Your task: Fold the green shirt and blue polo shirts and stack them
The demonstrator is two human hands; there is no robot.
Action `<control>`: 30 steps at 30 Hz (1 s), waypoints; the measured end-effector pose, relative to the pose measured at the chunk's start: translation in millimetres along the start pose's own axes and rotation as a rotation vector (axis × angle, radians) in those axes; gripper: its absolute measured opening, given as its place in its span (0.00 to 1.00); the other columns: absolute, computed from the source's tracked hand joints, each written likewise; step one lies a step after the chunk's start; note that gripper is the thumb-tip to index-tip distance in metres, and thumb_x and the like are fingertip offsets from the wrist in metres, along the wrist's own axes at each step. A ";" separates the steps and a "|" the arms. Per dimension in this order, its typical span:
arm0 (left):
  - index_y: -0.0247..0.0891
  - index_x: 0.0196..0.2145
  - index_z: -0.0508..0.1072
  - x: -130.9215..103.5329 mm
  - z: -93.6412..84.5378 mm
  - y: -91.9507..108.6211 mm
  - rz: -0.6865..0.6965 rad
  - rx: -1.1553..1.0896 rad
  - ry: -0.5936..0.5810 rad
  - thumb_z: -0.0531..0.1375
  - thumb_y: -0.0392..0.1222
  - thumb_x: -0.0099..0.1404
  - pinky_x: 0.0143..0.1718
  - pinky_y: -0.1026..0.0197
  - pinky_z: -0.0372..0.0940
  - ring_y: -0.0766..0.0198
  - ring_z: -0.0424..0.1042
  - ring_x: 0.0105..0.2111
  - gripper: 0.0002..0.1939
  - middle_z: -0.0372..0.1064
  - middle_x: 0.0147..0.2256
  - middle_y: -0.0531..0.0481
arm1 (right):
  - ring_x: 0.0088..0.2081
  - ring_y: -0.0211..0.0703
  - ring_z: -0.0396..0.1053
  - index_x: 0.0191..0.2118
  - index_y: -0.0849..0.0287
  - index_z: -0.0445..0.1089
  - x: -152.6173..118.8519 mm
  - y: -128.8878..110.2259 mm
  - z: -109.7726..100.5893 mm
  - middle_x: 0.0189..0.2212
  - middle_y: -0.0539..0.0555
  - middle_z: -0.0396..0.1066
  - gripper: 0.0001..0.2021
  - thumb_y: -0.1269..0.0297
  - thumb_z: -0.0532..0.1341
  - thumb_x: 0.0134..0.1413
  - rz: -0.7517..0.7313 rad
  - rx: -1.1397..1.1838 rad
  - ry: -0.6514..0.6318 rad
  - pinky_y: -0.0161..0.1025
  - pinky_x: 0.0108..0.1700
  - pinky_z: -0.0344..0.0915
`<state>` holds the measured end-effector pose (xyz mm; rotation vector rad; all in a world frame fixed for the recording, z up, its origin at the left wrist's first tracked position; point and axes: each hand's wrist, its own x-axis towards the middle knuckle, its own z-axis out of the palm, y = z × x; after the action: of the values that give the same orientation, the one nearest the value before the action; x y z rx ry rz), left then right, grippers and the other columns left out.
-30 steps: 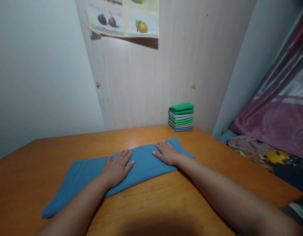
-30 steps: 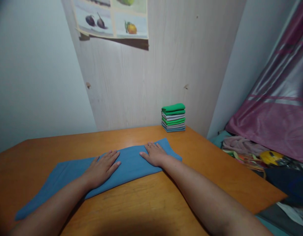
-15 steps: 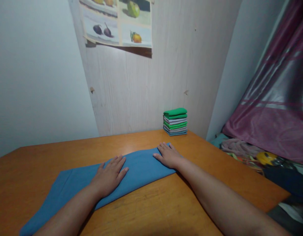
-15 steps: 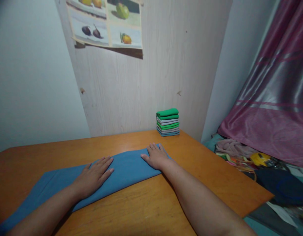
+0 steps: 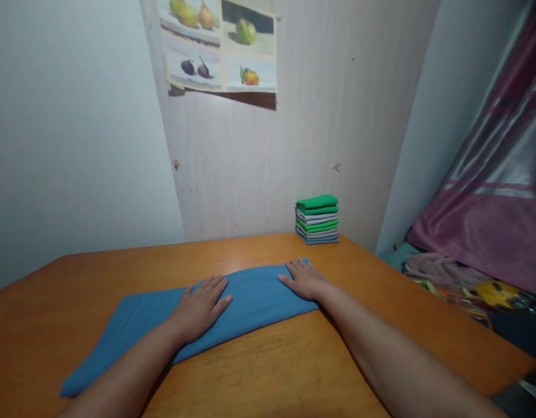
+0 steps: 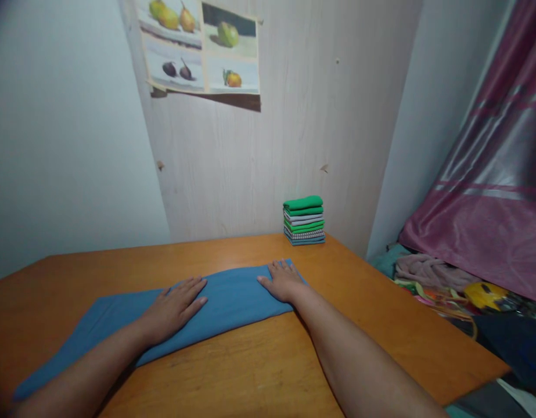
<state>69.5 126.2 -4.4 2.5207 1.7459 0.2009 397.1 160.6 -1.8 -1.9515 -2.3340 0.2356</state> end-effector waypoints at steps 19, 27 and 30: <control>0.34 0.58 0.68 -12.8 -61.8 -105.6 -0.207 -0.172 -0.152 0.63 0.51 0.51 0.52 0.57 0.66 0.50 0.72 0.53 0.37 0.71 0.56 0.37 | 0.51 0.53 0.72 0.60 0.61 0.67 41.5 13.8 -50.8 0.54 0.62 0.72 0.35 0.68 0.64 0.41 -0.152 -0.080 -0.221 0.41 0.50 0.66; 0.36 0.41 0.76 -8.1 -85.0 -104.4 -0.301 -0.195 -0.377 0.66 0.59 0.46 0.36 0.57 0.68 0.48 0.75 0.41 0.30 0.78 0.43 0.40 | 0.40 0.52 0.75 0.45 0.63 0.75 46.9 -4.7 -61.3 0.40 0.60 0.78 0.23 0.70 0.64 0.35 -0.102 -0.155 -0.328 0.38 0.34 0.65; 0.37 0.36 0.76 -9.1 -84.2 -105.1 -0.295 -0.301 -0.448 0.65 0.58 0.46 0.34 0.58 0.67 0.52 0.75 0.36 0.24 0.78 0.37 0.44 | 0.37 0.51 0.74 0.39 0.61 0.76 43.1 -8.5 -62.8 0.37 0.59 0.78 0.18 0.71 0.63 0.36 -0.112 -0.174 -0.341 0.39 0.33 0.64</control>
<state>-43.3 153.3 64.5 1.8897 1.7163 -0.1049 391.6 205.3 60.2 -1.9807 -2.7526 0.3976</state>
